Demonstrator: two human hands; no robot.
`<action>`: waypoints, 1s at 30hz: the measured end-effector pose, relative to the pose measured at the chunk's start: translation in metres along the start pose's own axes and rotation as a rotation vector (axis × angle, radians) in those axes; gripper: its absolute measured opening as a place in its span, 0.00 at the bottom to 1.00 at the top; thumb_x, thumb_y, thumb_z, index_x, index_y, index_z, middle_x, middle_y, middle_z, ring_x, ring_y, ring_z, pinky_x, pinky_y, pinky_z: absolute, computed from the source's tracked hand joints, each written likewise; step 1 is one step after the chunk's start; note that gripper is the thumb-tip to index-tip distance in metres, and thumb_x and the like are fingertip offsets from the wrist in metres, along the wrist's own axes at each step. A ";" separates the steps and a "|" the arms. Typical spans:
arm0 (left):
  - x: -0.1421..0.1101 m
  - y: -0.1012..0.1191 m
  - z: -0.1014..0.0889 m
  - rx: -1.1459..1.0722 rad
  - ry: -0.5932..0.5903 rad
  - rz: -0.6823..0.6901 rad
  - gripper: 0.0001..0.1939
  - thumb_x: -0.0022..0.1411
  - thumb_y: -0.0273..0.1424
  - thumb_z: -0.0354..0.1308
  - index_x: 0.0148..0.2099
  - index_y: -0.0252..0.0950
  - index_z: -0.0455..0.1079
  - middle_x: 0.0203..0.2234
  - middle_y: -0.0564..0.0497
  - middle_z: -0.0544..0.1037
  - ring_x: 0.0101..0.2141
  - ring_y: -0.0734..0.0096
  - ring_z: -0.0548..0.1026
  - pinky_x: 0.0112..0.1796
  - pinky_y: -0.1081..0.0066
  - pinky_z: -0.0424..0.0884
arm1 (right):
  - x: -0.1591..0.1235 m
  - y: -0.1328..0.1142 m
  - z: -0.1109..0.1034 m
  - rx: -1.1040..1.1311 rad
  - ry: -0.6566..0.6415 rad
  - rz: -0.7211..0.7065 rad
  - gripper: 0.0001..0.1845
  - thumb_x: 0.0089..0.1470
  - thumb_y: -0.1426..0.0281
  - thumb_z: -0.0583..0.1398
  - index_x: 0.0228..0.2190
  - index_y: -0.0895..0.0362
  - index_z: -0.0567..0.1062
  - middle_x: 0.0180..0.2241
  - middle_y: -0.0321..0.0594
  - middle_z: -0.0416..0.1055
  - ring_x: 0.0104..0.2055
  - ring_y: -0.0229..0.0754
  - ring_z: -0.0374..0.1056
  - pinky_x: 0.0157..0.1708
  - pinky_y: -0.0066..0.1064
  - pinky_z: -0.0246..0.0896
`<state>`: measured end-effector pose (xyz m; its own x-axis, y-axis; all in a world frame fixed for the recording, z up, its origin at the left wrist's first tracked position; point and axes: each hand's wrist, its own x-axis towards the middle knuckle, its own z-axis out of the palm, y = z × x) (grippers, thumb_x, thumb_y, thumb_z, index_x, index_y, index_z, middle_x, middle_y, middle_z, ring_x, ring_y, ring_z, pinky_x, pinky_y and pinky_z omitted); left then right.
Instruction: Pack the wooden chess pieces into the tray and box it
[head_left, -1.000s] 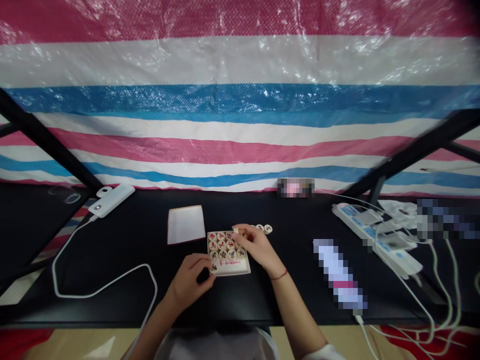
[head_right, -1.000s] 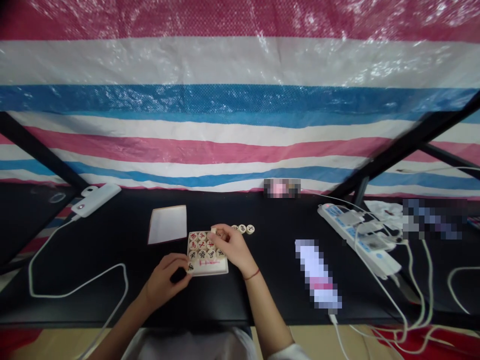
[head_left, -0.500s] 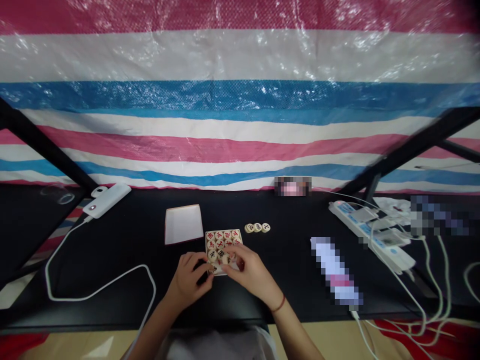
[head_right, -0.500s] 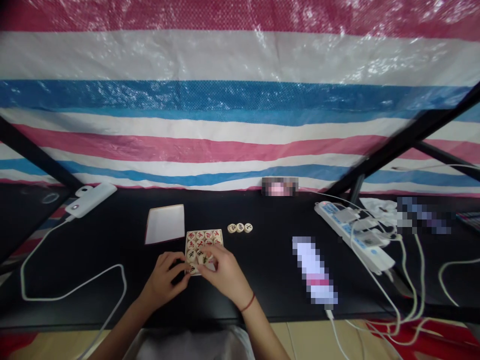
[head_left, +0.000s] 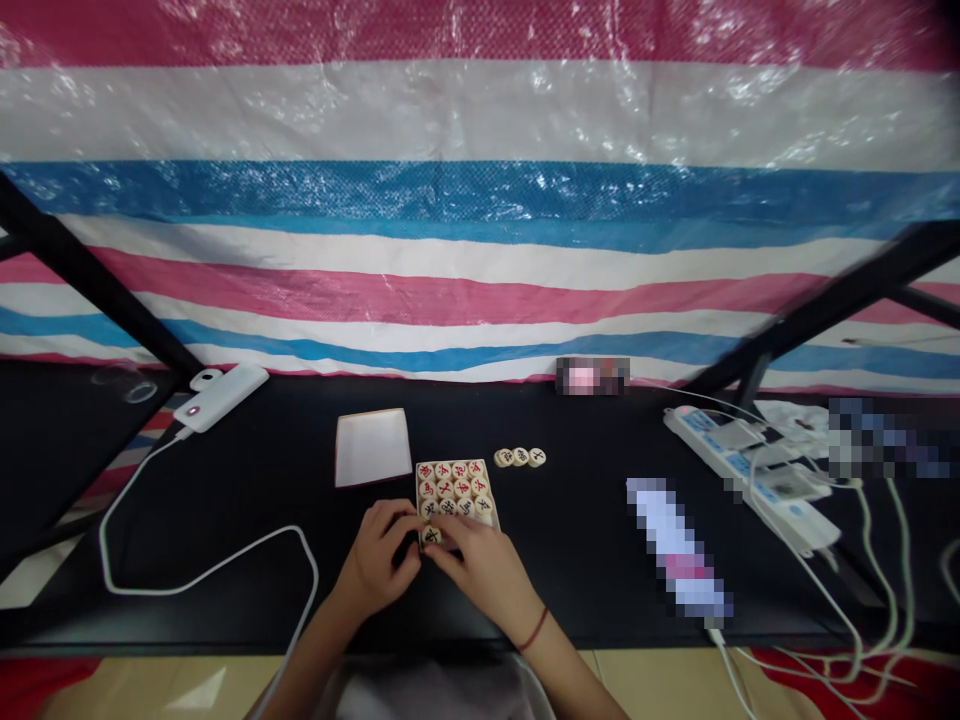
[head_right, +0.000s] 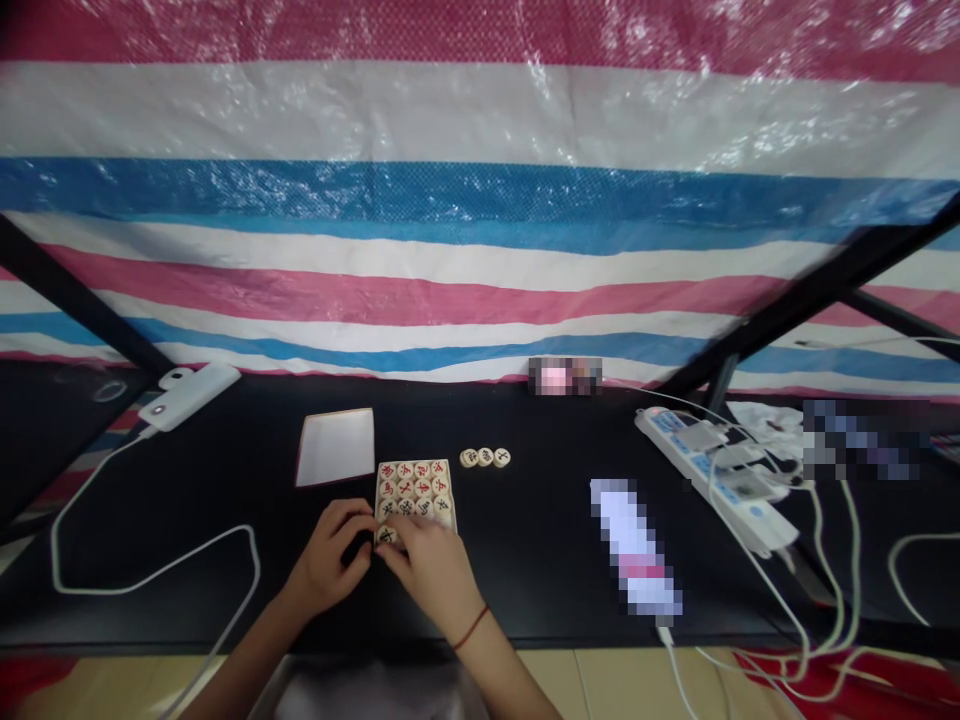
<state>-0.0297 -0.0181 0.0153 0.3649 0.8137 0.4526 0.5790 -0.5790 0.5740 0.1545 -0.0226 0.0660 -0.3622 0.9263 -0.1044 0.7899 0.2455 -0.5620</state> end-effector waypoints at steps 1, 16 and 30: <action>0.000 0.000 0.000 0.001 -0.013 0.005 0.11 0.57 0.24 0.52 0.43 0.38 0.68 0.41 0.45 0.71 0.42 0.62 0.70 0.43 0.62 0.69 | -0.001 0.001 -0.001 0.026 0.002 -0.001 0.10 0.59 0.66 0.59 0.43 0.49 0.74 0.40 0.37 0.76 0.40 0.44 0.73 0.34 0.27 0.62; 0.004 0.002 0.009 0.150 -0.056 0.074 0.09 0.59 0.26 0.56 0.43 0.39 0.70 0.42 0.46 0.72 0.43 0.62 0.71 0.42 0.63 0.70 | 0.059 0.092 -0.054 -0.346 0.061 0.197 0.21 0.55 0.77 0.54 0.50 0.54 0.72 0.51 0.43 0.71 0.44 0.42 0.72 0.39 0.28 0.62; 0.048 0.022 0.006 -0.044 -0.020 -0.001 0.16 0.67 0.31 0.53 0.56 0.42 0.65 0.46 0.47 0.72 0.47 0.66 0.72 0.49 0.65 0.72 | 0.026 0.026 -0.029 0.553 0.178 -0.039 0.15 0.53 0.59 0.61 0.37 0.55 0.78 0.25 0.35 0.74 0.23 0.35 0.63 0.24 0.25 0.58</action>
<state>0.0048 0.0084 0.0460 0.3791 0.8149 0.4383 0.5467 -0.5795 0.6044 0.1797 0.0166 0.0724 -0.2589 0.9652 0.0377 0.3847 0.1389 -0.9125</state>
